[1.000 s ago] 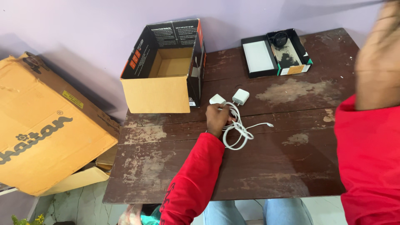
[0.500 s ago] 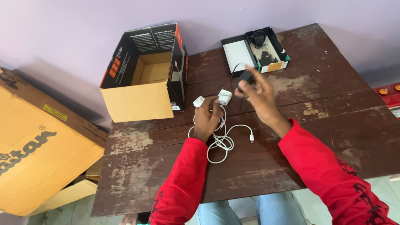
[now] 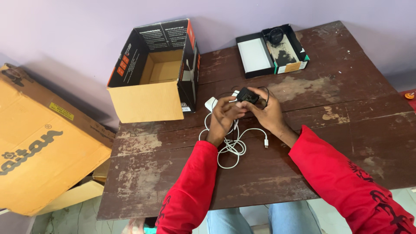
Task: The person unpacks a box containing power adapters and cables, then untangles and organizes them on a wooden table. They handle a black adapter and a white USB cable, separating and arranging the items.
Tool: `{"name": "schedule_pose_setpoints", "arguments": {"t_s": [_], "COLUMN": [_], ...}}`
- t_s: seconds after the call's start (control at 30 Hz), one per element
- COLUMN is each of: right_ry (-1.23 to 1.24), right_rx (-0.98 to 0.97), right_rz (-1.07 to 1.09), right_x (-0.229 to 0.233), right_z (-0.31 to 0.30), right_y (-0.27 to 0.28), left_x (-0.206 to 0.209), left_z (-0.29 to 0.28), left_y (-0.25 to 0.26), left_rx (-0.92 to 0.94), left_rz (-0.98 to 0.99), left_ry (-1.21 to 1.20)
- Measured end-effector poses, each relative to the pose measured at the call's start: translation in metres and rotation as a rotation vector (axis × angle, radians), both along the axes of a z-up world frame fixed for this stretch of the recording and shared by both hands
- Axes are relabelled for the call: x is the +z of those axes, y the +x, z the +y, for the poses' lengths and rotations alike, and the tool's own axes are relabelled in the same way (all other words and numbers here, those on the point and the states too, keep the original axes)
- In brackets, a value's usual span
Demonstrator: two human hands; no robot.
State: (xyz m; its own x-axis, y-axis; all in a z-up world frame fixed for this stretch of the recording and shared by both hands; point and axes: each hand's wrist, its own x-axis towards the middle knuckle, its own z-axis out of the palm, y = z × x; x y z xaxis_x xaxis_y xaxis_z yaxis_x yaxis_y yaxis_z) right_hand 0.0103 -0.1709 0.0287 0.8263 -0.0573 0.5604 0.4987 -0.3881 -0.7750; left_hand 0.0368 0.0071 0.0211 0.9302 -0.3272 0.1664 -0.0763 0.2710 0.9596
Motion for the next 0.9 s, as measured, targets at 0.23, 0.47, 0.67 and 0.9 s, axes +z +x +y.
{"name": "schedule_pose_setpoints", "arguments": {"t_s": [0.23, 0.47, 0.67, 0.9], "right_ry": [0.116, 0.265, 0.290, 0.267], "right_rx": [0.212, 0.146, 0.156, 0.159], "right_rz": [0.049, 0.161, 0.185, 0.166], "right_x": [-0.003, -0.012, -0.018, -0.021], "right_z": [0.004, -0.006, -0.007, -0.008], "right_y": [-0.004, 0.002, 0.002, 0.003], "left_x": [-0.029, -0.012, -0.012, -0.014], "left_z": [-0.005, 0.005, 0.003, 0.002], "left_y": [0.010, 0.009, 0.008, 0.008], "left_rx": [0.030, 0.149, 0.153, 0.150], "left_rz": [-0.049, 0.028, 0.038, 0.038], "left_ry": [-0.131, -0.005, 0.006, 0.006]}}
